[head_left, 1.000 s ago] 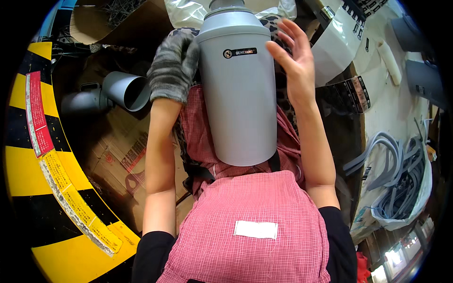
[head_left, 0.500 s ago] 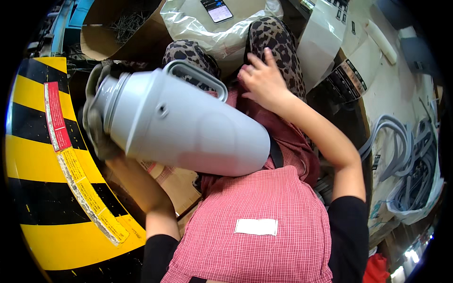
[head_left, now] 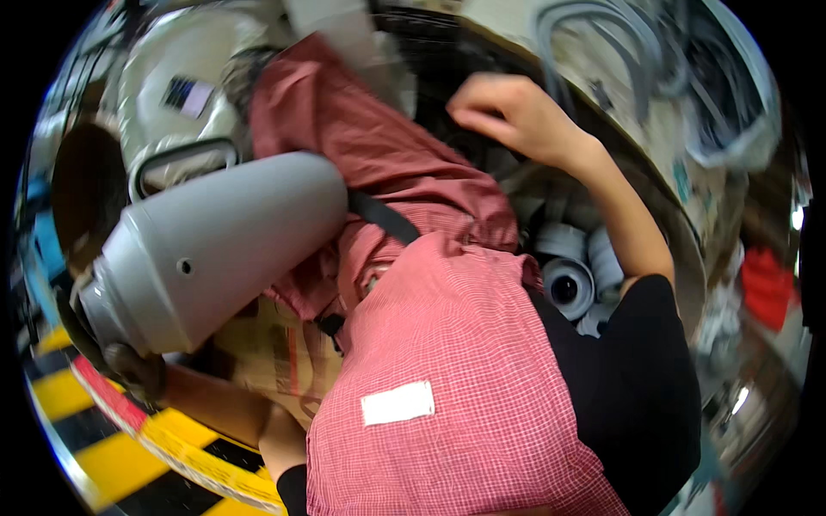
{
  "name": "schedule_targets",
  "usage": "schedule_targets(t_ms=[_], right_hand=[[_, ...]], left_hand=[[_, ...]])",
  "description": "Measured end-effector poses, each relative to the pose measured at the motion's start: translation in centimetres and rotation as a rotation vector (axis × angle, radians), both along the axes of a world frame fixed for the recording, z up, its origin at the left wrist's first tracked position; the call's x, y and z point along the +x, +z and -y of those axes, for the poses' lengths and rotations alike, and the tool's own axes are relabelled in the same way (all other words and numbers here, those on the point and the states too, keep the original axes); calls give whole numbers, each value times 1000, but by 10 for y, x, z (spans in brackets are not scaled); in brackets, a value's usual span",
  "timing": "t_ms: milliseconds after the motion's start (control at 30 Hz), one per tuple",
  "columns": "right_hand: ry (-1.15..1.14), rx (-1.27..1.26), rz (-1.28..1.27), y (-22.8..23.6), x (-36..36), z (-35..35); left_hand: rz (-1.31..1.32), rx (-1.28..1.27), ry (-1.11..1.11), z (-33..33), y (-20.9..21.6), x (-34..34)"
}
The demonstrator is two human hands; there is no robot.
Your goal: The person assembles vacuum cleaner components by applying labels to the main body, inserting a internal tube, and attaching circular ring components by hand while working at a workshop table.
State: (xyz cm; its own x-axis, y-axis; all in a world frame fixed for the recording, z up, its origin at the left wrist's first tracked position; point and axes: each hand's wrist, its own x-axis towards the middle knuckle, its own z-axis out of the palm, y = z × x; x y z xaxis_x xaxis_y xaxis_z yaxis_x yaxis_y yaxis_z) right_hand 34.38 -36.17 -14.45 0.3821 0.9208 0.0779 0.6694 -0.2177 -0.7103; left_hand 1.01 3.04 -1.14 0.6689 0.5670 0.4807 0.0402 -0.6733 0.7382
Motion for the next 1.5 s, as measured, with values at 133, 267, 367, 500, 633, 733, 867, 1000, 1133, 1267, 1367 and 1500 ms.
schedule_targets(t_ms=[133,267,367,500,633,733,867,1000,1133,1267,1367,1500], right_hand=[[-317,-623,-107,-24,-57,156],[-595,-868,215,-113,-142,274],[-505,-1092,229,-140,-171,280],[-404,-1214,130,-159,-159,278],[-343,-686,-150,-104,-148,239],[-313,-585,-107,-66,-138,211],[-281,-704,59,-2,-113,187],[-223,-767,137,3,-94,202],[-238,-914,35,3,-86,198],[-465,-742,171,23,-76,176],[-167,-1210,18,7,-75,194],[-504,-654,255,32,-66,177]], left_hand=[[-295,146,-47,12,9,14],[-381,218,-93,16,14,15],[-383,229,-58,16,9,16],[-321,218,-80,-8,-4,15],[-352,-67,40,-28,-24,-2],[-398,191,13,-38,-21,-12],[-296,693,-49,-58,-27,-40],[-134,834,-124,-71,-40,-69],[-145,713,21,-80,-84,-96],[-51,727,117,-82,-122,-109],[-41,579,128,-88,-128,-100],[-148,643,151,-76,-131,-96]])
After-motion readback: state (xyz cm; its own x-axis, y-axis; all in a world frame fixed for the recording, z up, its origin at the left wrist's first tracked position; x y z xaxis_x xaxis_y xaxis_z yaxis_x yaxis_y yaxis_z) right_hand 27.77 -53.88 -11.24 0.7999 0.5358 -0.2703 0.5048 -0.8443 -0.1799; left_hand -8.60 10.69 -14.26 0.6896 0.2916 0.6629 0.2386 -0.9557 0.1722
